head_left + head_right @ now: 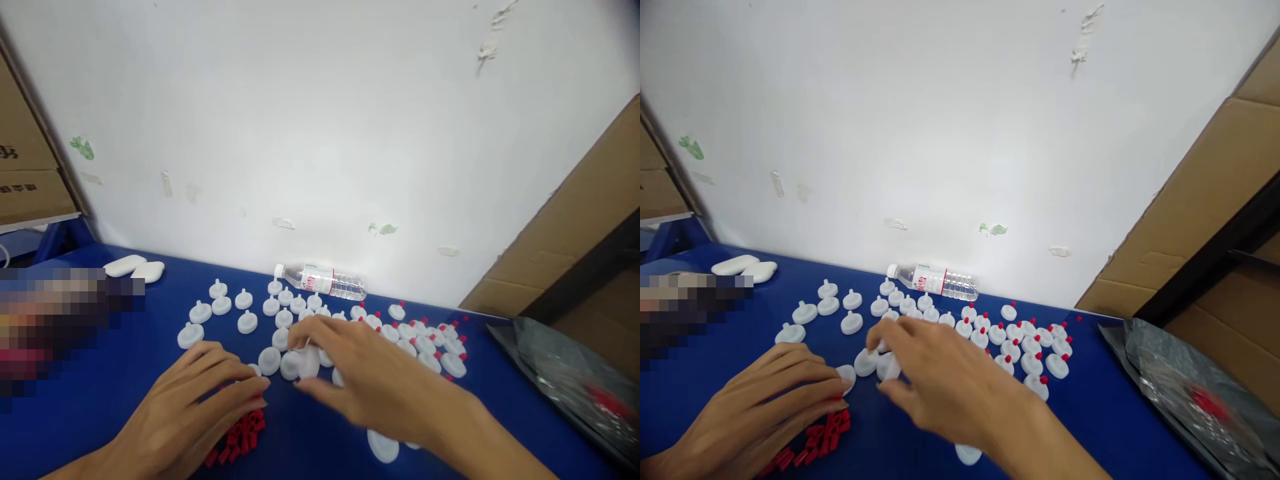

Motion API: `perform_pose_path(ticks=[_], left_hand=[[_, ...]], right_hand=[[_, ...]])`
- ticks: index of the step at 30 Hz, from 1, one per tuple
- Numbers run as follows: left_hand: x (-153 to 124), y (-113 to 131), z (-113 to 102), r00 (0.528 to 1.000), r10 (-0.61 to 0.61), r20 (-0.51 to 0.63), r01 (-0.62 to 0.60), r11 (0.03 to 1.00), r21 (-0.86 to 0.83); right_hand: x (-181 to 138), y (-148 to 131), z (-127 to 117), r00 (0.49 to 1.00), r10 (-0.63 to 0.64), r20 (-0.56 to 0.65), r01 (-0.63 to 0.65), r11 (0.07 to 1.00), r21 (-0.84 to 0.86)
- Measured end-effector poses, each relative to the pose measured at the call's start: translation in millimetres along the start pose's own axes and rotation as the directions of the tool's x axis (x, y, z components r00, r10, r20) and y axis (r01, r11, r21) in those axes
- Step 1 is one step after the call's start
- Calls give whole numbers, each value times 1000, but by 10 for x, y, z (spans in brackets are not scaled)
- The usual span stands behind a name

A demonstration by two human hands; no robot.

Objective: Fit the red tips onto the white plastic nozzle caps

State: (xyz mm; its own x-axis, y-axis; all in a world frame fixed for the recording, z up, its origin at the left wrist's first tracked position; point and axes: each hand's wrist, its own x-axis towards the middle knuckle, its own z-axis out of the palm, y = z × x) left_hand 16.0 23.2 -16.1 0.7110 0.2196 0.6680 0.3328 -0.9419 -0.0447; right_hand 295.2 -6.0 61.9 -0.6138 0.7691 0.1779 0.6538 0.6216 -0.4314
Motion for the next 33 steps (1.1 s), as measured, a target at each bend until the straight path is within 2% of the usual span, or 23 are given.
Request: perform_pose_path(ticks=[5, 8, 12, 15, 19, 25, 30, 33], left_hand=[[8, 41, -51, 999, 13, 35, -11, 999, -42], [40, 101, -82, 999, 5, 38, -2, 997, -78], [80, 144, -97, 994, -104, -41, 101, 992, -69], [85, 128, -108, 996, -86, -36, 84, 995, -62], [54, 87, -85, 997, -69, -19, 68, 996, -64], [81, 73, -5, 994, -106, -25, 103, 990, -94], [34, 147, -21, 987, -153, 46, 159, 962, -222], [-14, 205, -25, 987, -149, 58, 159, 953, -259]], right_hand=[[11, -127, 116, 994, -61, 95, 63, 998, -26], [11, -118, 136, 991, -86, 99, 86, 996, 4], [1, -103, 137, 992, -56, 109, 52, 998, 40], [5, -109, 149, 995, -60, 84, 55, 997, 63], [28, -128, 199, 988, -137, 66, 131, 988, 82], [54, -175, 308, 954, -298, 41, 300, 949, -97], [51, -327, 352, 964, -268, -4, 262, 945, -196], [51, -370, 429, 935, -345, -82, 321, 922, -217]])
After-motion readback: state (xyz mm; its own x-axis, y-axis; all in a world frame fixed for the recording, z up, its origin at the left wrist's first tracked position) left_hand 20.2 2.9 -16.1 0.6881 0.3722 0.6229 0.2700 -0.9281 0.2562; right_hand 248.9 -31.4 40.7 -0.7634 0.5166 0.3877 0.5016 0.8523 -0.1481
